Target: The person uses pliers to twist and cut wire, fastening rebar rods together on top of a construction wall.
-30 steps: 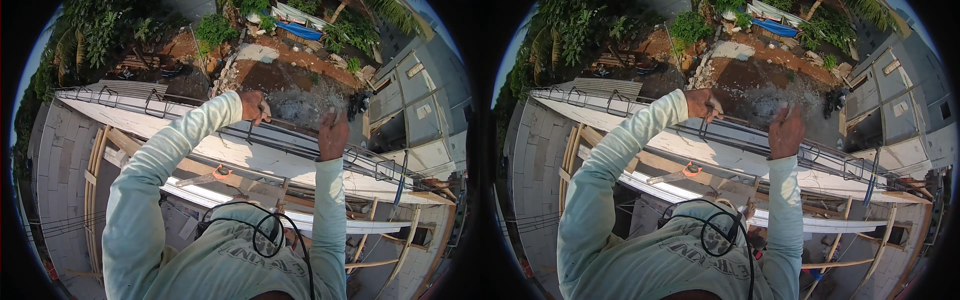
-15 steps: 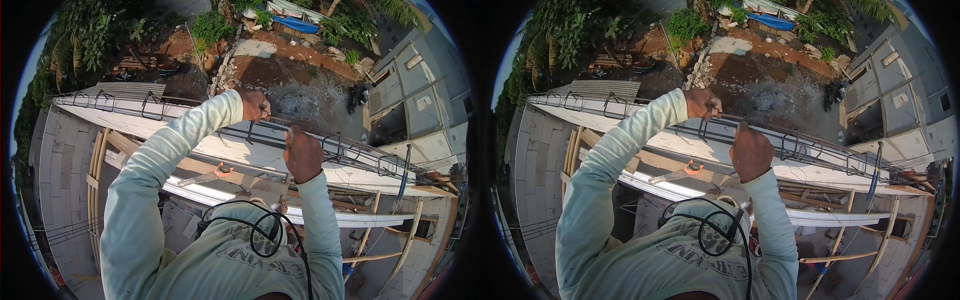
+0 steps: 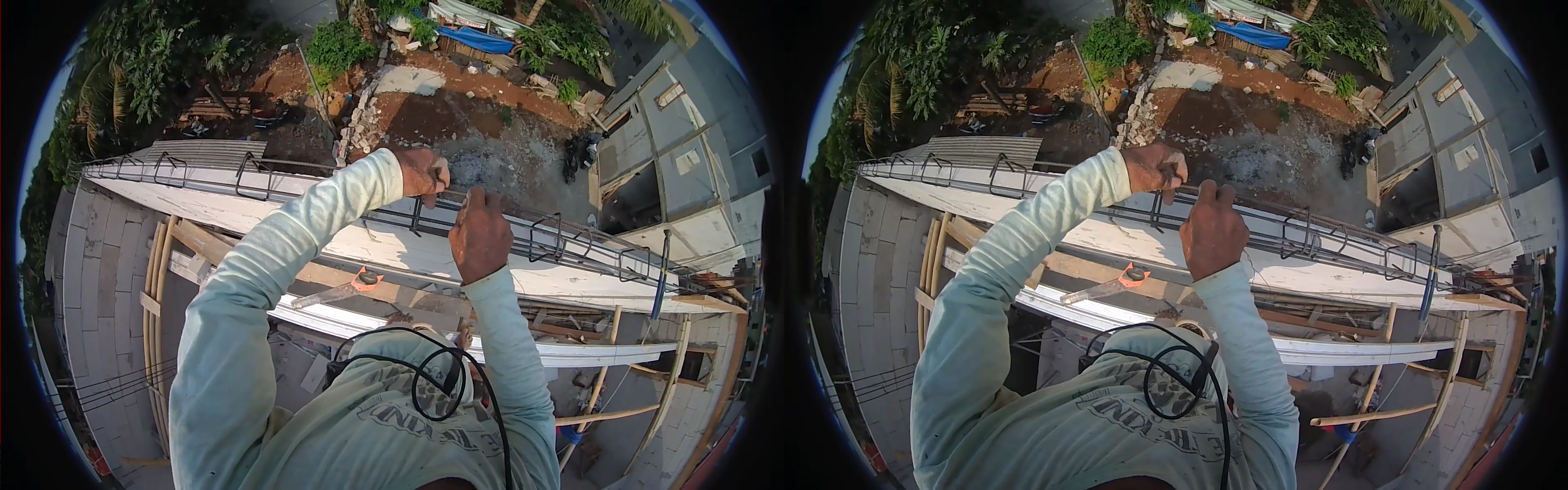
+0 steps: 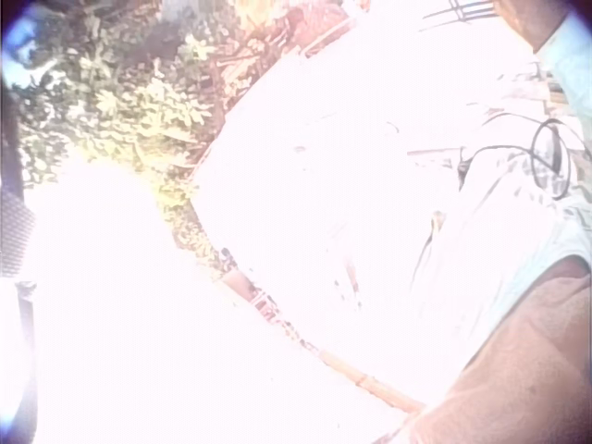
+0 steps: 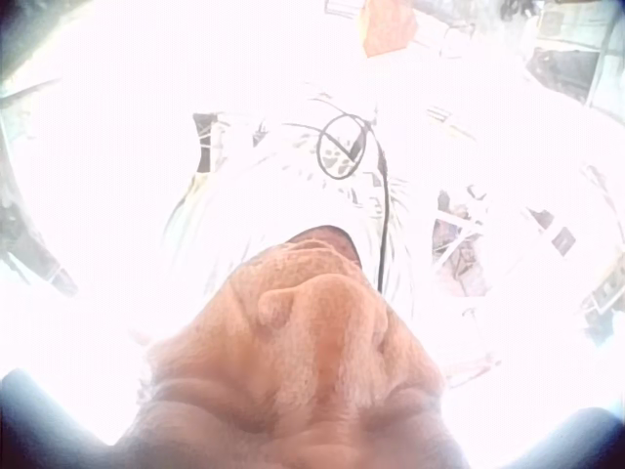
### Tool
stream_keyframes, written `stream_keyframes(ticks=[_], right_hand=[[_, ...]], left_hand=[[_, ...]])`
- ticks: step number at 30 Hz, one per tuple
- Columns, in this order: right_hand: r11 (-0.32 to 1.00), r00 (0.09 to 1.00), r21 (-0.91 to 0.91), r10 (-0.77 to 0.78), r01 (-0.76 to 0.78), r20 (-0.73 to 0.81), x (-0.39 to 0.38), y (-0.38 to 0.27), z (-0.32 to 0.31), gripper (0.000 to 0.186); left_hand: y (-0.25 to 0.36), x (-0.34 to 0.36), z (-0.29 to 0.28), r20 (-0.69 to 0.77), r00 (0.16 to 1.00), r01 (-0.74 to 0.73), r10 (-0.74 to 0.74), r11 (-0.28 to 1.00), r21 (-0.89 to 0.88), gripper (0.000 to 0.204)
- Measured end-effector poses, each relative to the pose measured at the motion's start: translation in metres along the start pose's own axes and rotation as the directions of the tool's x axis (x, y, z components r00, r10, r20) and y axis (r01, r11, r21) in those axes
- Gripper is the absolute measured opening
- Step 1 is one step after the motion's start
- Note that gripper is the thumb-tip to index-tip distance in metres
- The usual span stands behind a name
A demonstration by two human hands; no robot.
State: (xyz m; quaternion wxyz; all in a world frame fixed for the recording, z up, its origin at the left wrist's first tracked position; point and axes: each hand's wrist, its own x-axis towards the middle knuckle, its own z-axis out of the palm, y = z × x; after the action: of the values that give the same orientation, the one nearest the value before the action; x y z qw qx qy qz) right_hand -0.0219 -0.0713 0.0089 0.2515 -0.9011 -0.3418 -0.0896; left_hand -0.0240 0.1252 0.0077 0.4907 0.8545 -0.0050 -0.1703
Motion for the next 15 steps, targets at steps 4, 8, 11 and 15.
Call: stream_keyframes(ticks=[4, 8, 11, 15], right_hand=[[0.995, 0.995, -0.008, 0.100, -0.100, 0.011, 0.004, -0.008, -0.001, 0.023], [0.998, 0.997, -0.018, 0.061, -0.062, -0.046, 0.003, -0.007, 0.008, 0.028], [0.998, 0.995, 0.015, 0.061, -0.060, -0.081, 0.002, -0.007, 0.007, 0.027], [0.989, 0.998, 0.135, -0.068, 0.067, 0.003, 0.002, -0.001, -0.003, 0.023]], left_hand=[[-0.007, 0.005, -0.001, 0.022, 0.999, 0.025, -0.023, 0.996, -0.087, 0.012], [-0.014, 0.010, -0.001, 0.024, 0.998, 0.064, -0.060, 0.986, -0.155, 0.012], [-0.017, 0.013, 0.000, -0.004, 0.999, 0.052, -0.053, 0.995, -0.089, 0.013], [-0.020, 0.010, 0.001, -0.017, 0.999, 0.029, -0.032, 0.991, -0.128, 0.014]])
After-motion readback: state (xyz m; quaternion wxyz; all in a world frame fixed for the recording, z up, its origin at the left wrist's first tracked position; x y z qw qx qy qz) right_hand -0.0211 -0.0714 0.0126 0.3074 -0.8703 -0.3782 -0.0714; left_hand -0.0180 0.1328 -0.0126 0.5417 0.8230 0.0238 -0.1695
